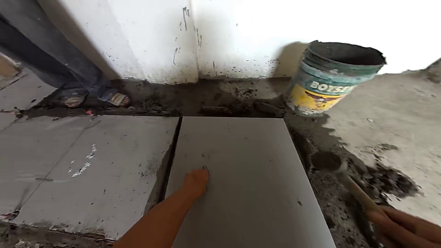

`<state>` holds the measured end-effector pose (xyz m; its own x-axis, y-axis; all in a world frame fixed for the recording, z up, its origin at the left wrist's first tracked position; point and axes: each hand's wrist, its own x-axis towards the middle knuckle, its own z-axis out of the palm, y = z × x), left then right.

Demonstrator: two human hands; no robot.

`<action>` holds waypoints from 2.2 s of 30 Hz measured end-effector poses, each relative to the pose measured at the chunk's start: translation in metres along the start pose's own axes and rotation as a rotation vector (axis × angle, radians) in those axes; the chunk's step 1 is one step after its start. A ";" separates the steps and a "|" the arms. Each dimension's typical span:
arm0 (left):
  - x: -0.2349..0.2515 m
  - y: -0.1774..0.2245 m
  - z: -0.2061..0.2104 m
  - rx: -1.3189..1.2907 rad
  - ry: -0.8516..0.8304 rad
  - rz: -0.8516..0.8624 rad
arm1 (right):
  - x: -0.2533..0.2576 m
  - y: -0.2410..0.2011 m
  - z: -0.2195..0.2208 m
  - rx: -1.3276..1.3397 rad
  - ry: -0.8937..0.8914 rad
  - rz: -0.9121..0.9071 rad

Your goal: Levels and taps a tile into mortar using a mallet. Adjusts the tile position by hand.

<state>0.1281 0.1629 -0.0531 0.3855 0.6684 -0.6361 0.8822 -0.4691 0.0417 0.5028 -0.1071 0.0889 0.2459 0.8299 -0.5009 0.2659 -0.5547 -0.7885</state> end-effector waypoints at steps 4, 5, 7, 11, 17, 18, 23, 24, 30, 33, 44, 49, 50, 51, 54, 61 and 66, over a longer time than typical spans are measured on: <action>0.012 -0.032 -0.005 -0.046 -0.023 -0.164 | 0.074 -0.029 0.046 -0.264 -0.016 -0.126; 0.014 -0.041 -0.004 -0.052 -0.034 -0.197 | 0.094 -0.030 0.063 -0.304 0.008 -0.119; 0.015 -0.051 -0.002 -0.071 -0.044 -0.233 | 0.131 -0.039 0.102 -0.326 0.015 -0.077; 0.019 -0.046 0.001 -0.041 -0.097 -0.223 | 0.192 -0.002 0.209 -0.216 -0.009 -0.052; 0.023 -0.056 0.003 -0.082 -0.131 -0.177 | 0.207 -0.015 0.302 0.033 0.030 -0.127; 0.023 -0.057 0.004 -0.096 -0.129 -0.175 | 0.210 -0.015 0.308 0.005 0.007 -0.130; 0.024 -0.059 0.009 -0.139 -0.125 -0.175 | 0.233 -0.051 0.321 0.041 -0.032 -0.149; 0.023 -0.058 0.010 -0.140 -0.135 -0.176 | 0.240 -0.053 0.323 0.010 -0.025 -0.161; 0.026 -0.059 0.011 -0.138 -0.120 -0.158 | 0.287 -0.103 0.325 0.043 -0.016 -0.100; 0.025 -0.059 0.014 -0.148 -0.105 -0.145 | 0.312 -0.109 0.329 -0.007 -0.023 -0.056; 0.032 -0.062 0.019 -0.221 -0.136 -0.124 | 0.337 -0.141 0.347 0.047 0.009 -0.041; 0.030 -0.059 0.020 -0.205 -0.125 -0.126 | 0.337 -0.134 0.346 -0.045 0.005 -0.017; 0.031 -0.060 0.018 -0.204 -0.123 -0.133 | 0.337 -0.135 0.347 -0.052 0.025 -0.044; 0.032 -0.060 0.018 -0.208 -0.127 -0.137 | 0.336 -0.132 0.348 -0.073 0.030 -0.051; 0.030 -0.057 0.021 -0.193 -0.123 -0.137 | 0.333 -0.134 0.343 -0.029 0.000 0.049; 0.028 -0.051 0.021 -0.144 -0.156 -0.143 | 0.326 -0.133 0.327 0.074 0.025 0.066; 0.024 -0.051 0.023 -0.144 -0.151 -0.135 | 0.320 -0.113 0.308 0.080 0.043 0.091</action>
<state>0.0861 0.1899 -0.0879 0.2257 0.6204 -0.7511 0.9567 -0.2867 0.0507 0.2645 0.2399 -0.0929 0.3056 0.7721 -0.5572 0.1656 -0.6194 -0.7674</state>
